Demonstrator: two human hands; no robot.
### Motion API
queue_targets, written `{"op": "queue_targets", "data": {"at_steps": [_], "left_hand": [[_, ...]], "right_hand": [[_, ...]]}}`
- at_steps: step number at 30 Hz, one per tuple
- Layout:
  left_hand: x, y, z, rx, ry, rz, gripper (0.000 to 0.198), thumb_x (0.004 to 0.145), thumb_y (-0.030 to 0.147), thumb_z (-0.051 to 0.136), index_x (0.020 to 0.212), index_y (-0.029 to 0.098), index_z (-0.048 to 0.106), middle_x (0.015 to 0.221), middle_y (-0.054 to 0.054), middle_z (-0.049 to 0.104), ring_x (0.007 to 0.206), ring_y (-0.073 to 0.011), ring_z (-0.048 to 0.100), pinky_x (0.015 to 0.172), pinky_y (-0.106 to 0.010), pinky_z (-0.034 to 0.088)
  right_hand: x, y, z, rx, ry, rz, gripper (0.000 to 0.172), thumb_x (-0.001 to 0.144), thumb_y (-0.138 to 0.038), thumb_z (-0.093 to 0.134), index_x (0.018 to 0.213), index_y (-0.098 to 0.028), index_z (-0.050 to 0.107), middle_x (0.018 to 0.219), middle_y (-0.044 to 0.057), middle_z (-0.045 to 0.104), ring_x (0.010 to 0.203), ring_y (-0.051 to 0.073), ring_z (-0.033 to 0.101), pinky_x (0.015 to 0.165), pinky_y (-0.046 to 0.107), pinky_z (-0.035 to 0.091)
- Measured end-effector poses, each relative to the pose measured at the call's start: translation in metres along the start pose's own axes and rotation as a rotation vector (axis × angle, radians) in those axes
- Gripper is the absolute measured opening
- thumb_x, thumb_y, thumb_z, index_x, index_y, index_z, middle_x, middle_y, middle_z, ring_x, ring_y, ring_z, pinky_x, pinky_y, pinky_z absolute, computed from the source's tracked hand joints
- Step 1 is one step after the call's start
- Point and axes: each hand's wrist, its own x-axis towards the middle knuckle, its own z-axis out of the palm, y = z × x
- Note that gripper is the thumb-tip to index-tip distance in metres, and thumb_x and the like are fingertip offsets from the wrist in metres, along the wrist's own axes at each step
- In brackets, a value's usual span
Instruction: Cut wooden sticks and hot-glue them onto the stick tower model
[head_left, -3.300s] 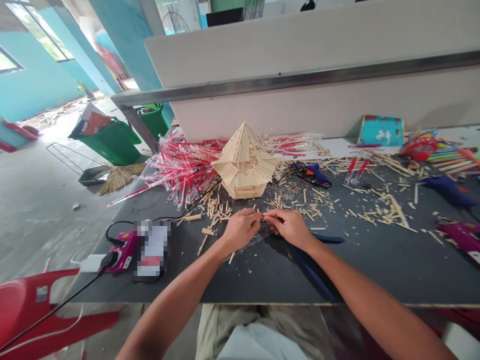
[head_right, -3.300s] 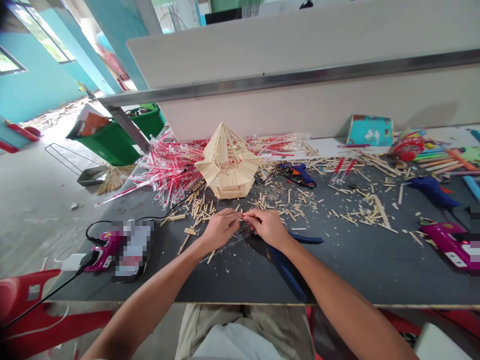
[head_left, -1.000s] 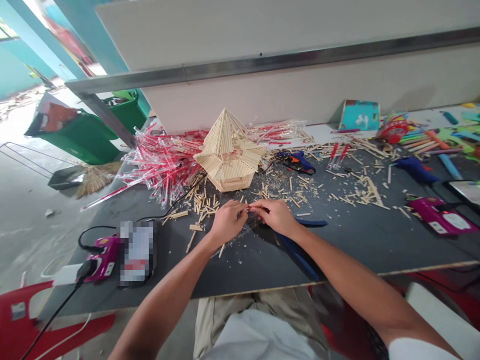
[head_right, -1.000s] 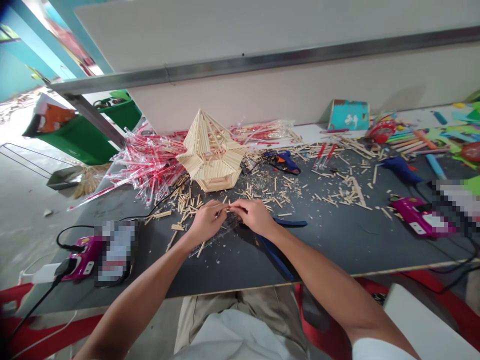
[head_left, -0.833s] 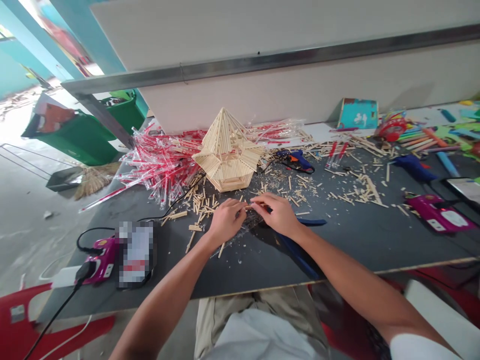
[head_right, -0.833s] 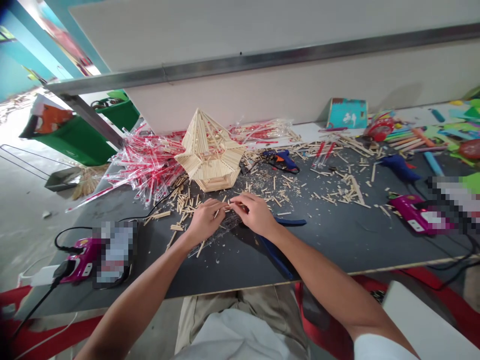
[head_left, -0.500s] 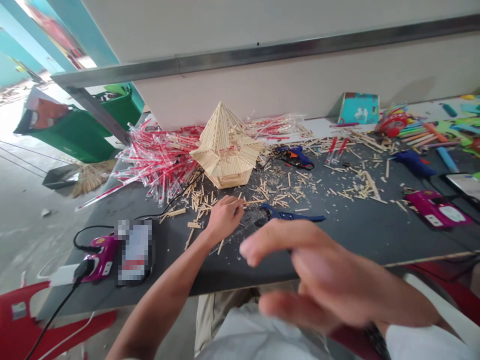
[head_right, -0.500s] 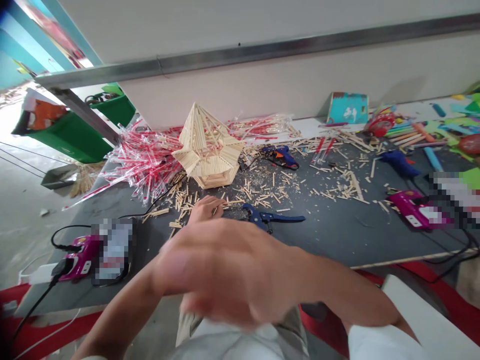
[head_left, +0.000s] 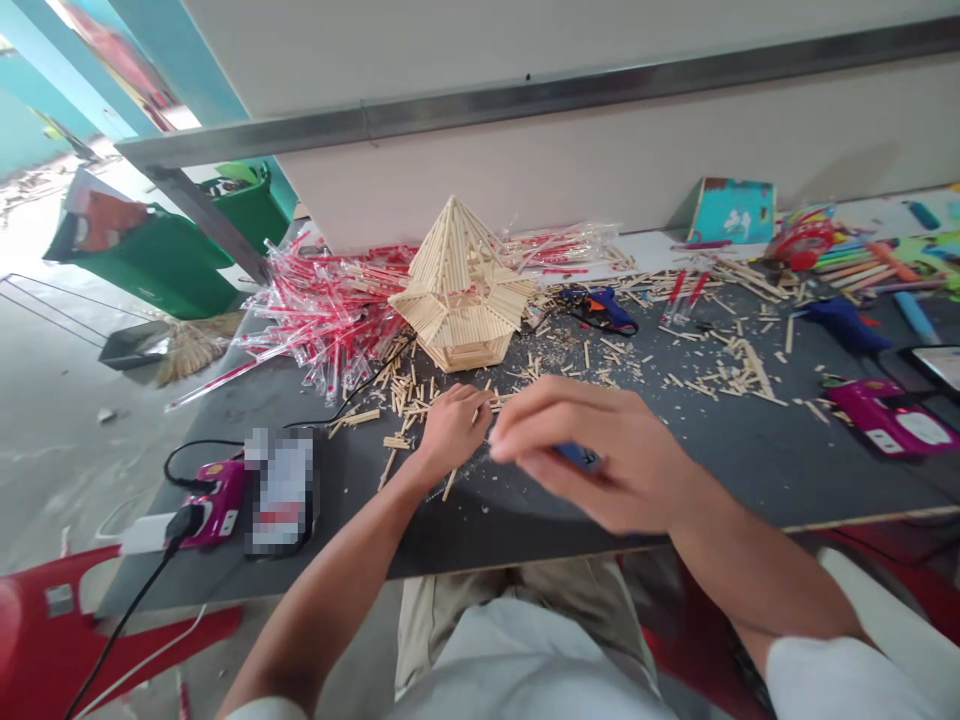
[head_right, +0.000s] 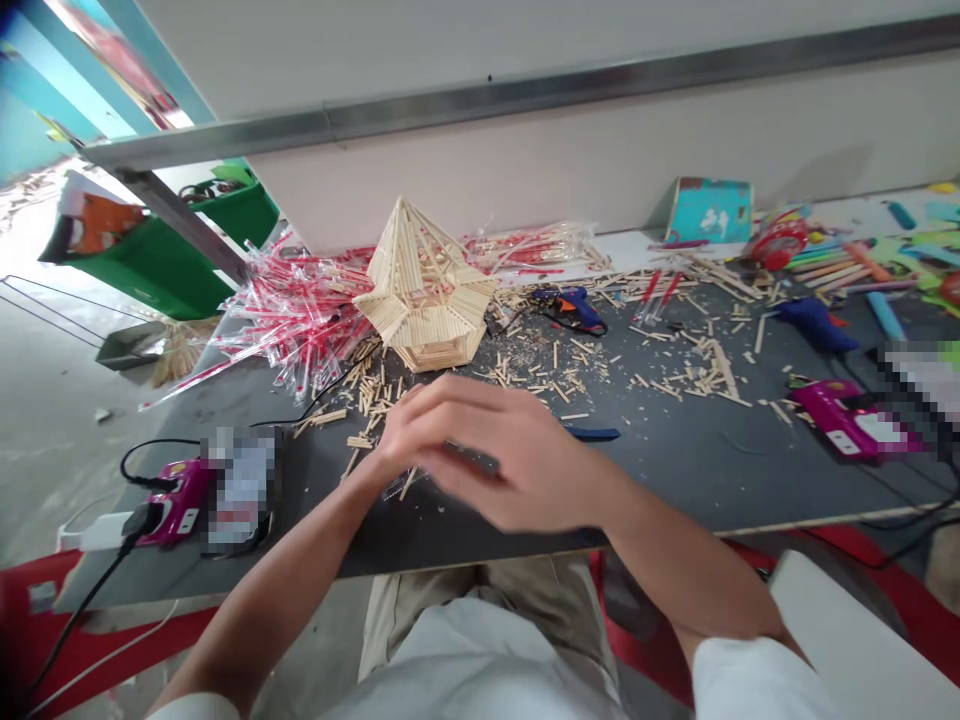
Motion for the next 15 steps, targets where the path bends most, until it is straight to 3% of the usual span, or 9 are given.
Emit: {"op": "queue_targets", "data": {"at_steps": [3,7,15], "left_hand": [[0.0,-0.001,0.0,0.033,-0.005,0.037,0.026,0.099,0.02,0.051,0.11,0.021,0.074,0.099,-0.006,0.074,0.094,-0.0217,0.066,0.089,-0.035,0.051],[0.0,-0.004,0.004,0.056,0.013,0.039,0.029,0.102,0.023,0.047,0.113,0.02,0.074,0.1,-0.007,0.074,0.094,-0.0213,0.065,0.088,-0.035,0.051],[0.0,0.001,0.005,0.075,-0.033,0.091,0.031,0.104,0.022,0.045,0.118,0.02,0.073,0.102,-0.007,0.074,0.097,-0.021,0.064,0.092,-0.035,0.05]], "right_hand": [[0.028,0.042,0.007,-0.016,-0.022,0.02,0.027,0.099,-0.044,0.06,0.117,-0.026,0.069,0.112,0.009,0.07,0.109,0.026,0.065,0.097,0.044,0.055],[0.035,0.08,0.014,-0.035,-0.054,0.064,0.023,0.102,-0.036,0.056,0.117,-0.022,0.068,0.114,0.009,0.069,0.113,0.025,0.064,0.102,0.043,0.051],[0.029,0.093,0.04,0.023,-0.093,0.113,0.021,0.104,-0.029,0.054,0.112,-0.022,0.072,0.105,0.006,0.076,0.096,0.021,0.071,0.089,0.035,0.053]]}}
